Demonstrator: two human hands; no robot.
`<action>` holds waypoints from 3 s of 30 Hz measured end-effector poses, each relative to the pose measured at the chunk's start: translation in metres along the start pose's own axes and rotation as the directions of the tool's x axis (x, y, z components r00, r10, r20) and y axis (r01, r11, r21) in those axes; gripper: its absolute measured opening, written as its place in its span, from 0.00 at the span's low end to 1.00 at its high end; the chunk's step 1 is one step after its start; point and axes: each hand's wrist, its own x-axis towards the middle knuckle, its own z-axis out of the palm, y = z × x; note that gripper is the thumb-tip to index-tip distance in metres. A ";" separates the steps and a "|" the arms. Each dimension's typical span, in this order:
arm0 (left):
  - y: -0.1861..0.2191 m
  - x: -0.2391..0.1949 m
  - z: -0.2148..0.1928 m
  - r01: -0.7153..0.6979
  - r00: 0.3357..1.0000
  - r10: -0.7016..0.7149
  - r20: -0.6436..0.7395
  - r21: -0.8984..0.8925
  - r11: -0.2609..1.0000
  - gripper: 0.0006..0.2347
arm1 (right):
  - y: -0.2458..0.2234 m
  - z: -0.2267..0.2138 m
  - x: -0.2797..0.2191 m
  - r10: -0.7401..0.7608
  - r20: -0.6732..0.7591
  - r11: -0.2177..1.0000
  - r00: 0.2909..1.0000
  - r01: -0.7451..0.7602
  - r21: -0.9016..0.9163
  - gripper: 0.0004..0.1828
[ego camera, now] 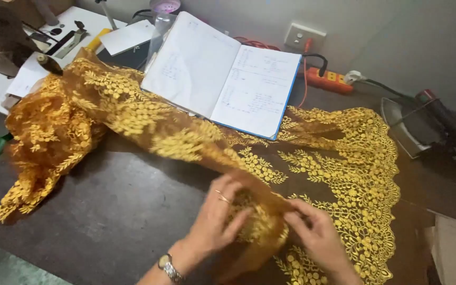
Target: Inspecting and smoothing out yellow lace fabric on a workbench while checking measurements in a notebook.
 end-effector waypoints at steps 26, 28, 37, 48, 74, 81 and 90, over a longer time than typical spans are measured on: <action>0.024 0.051 -0.025 0.140 0.956 -0.148 0.255 0.051 0.989 0.14 | -0.063 0.005 -0.023 -0.012 -0.030 0.902 0.999 -0.003 -0.431 0.52; 0.055 0.047 0.005 -0.132 0.932 0.116 0.343 0.022 0.991 0.03 | -0.063 0.014 -0.022 -0.235 0.205 0.885 0.950 0.296 -0.360 0.52; 0.008 -0.001 0.028 -0.124 0.971 0.071 0.227 0.228 0.966 0.18 | -0.027 -0.056 -0.028 0.027 -0.266 0.979 0.964 -0.080 -0.189 0.28; -0.062 -0.067 0.025 -0.007 0.862 -0.187 0.472 0.378 0.926 0.21 | 0.002 -0.082 -0.028 0.182 -0.602 0.919 0.777 -0.352 -0.176 0.24; -0.080 -0.049 0.040 -0.062 0.895 -0.095 0.435 0.332 0.941 0.31 | 0.059 -0.075 -0.021 0.022 -0.408 0.984 0.913 -0.092 -0.152 0.09; -0.082 -0.045 0.060 0.046 0.901 -0.121 0.417 0.185 0.982 0.11 | 0.061 -0.092 -0.039 -0.102 -0.510 0.936 0.854 0.256 0.241 0.10; -0.063 -0.021 0.017 0.663 0.743 -0.568 0.354 -0.269 0.699 0.17 | 0.068 -0.104 -0.050 -0.072 -0.458 0.941 0.886 0.213 0.263 0.08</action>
